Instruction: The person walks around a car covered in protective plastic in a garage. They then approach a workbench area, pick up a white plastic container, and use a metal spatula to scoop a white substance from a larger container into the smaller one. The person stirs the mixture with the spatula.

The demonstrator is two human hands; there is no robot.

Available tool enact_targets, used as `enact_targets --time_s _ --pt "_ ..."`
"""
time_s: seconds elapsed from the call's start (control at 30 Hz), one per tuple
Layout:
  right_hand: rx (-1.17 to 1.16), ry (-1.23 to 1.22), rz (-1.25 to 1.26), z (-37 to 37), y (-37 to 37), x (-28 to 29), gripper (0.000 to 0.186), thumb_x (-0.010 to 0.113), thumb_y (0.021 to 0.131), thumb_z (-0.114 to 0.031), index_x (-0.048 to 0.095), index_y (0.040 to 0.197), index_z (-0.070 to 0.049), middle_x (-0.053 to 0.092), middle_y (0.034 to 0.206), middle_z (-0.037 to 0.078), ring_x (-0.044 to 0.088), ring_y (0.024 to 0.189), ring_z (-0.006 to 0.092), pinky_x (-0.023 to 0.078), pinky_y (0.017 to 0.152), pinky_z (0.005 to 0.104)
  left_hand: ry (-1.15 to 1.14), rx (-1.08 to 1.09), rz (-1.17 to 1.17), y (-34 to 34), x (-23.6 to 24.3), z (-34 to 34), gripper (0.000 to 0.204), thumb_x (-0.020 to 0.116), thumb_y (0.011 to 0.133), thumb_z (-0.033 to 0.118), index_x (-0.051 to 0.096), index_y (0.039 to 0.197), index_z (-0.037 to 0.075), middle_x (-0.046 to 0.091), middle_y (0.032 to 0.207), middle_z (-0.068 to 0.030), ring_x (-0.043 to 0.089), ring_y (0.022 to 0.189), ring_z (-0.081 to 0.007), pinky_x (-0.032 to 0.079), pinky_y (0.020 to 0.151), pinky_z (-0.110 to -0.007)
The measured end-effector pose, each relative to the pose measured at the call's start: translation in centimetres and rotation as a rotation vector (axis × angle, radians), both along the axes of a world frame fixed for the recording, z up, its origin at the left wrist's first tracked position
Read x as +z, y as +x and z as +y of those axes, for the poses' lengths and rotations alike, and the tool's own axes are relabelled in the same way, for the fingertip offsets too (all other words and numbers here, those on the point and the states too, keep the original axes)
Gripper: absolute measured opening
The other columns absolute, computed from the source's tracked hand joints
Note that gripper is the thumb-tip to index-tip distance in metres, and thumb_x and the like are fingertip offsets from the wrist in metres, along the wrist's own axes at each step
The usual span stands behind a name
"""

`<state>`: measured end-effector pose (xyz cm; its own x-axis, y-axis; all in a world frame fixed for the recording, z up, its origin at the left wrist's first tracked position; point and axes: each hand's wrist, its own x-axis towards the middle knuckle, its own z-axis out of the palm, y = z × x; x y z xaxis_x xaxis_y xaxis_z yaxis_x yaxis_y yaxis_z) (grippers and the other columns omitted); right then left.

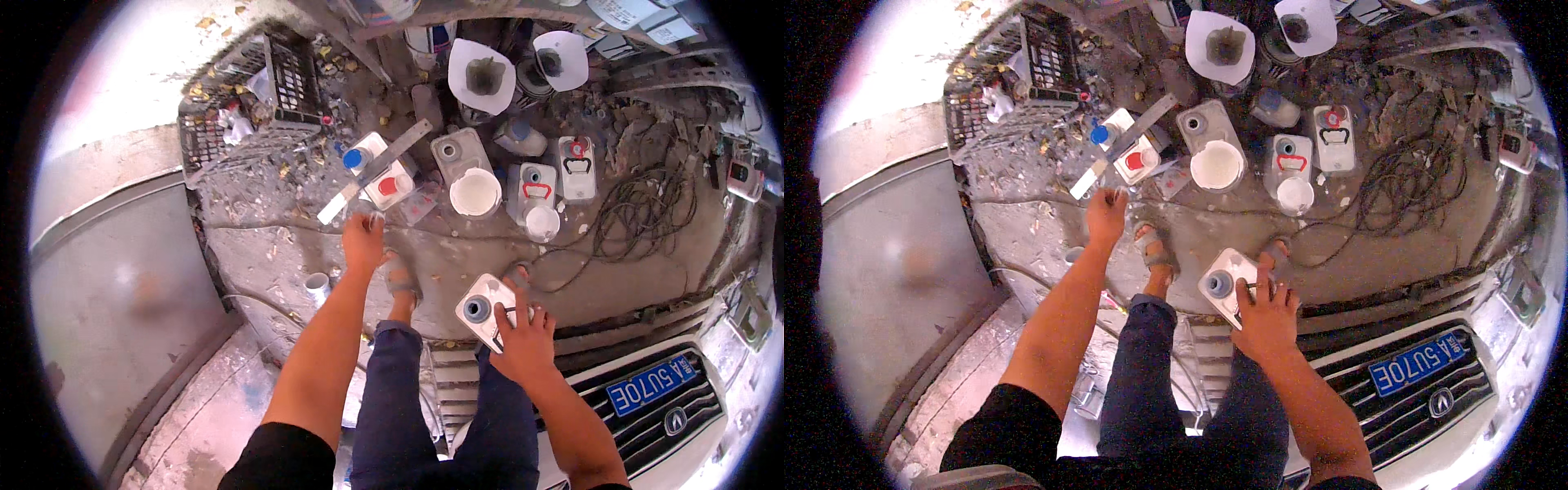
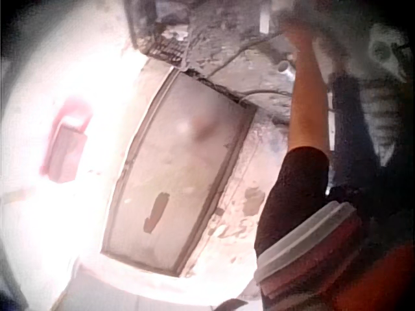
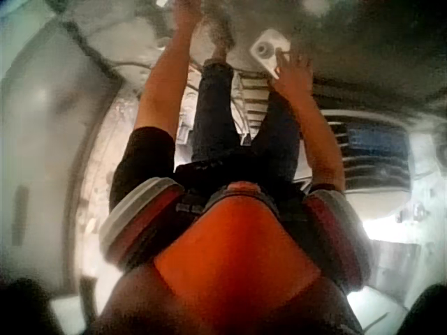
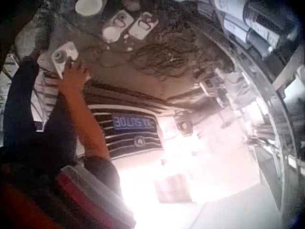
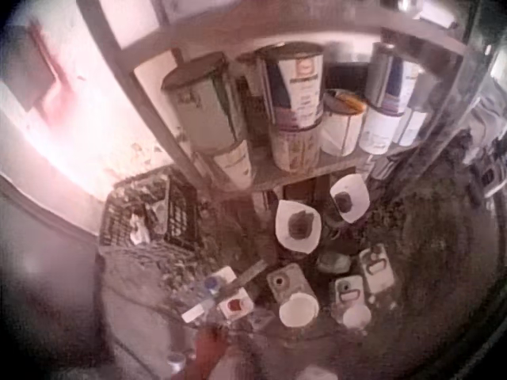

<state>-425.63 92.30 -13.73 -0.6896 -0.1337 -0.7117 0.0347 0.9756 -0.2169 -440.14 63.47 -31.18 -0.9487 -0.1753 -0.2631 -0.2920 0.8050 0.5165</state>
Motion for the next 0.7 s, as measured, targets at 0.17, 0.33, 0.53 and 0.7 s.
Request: enact_targets --time_s 0.17,0.33,0.53,0.7 --pt "0.011 0.087 0.064 0.6 0.9 -0.8 0.079 0.076 0.060 -0.035 0.049 0.132 -0.016 0.029 0.145 0.021 0.043 0.115 0.0461 0.035 0.095 0.0569 -0.042 -0.059 0.097 -1.7 -5.2 0.2 0.020 0.068 0.079 0.017 0.057 0.085 0.001 0.059 0.079 -0.0166 0.057 0.076 -0.0368 0.045 0.067 -0.045" --pt "0.010 0.158 -0.041 0.9 0.5 0.2 0.086 0.079 0.060 -0.039 0.044 0.136 -0.018 0.025 0.148 0.020 0.041 0.120 0.0465 0.034 0.097 0.0582 -0.036 -0.052 0.025 -2.2 -5.6 1.1 0.028 0.069 0.079 0.016 0.055 0.100 0.002 0.057 0.095 -0.0184 0.057 0.087 -0.0377 0.047 0.077 -0.045" --pt "0.004 0.182 -0.078 0.6 -0.1 0.8 0.088 0.078 0.060 -0.039 0.044 0.138 -0.016 0.024 0.151 0.015 0.042 0.119 0.0500 0.034 0.097 0.0601 0.050 0.015 0.034 -1.7 -4.6 0.5 0.040 0.071 0.077 0.018 0.054 0.109 0.000 0.055 0.100 -0.0195 0.059 0.085 -0.0324 0.049 0.075 -0.041" --pt "0.026 0.194 -0.114 0.9 -1.6 1.8 0.084 0.074 0.061 -0.040 0.047 0.136 -0.014 0.031 0.149 0.009 0.044 0.116 0.0490 0.036 0.095 0.0603 0.175 0.101 -0.041 3.0 -2.5 -0.5 0.044 0.069 0.079 0.019 0.052 0.117 0.002 0.052 0.107 -0.0198 0.057 0.086 -0.0338 0.048 0.077 -0.042"
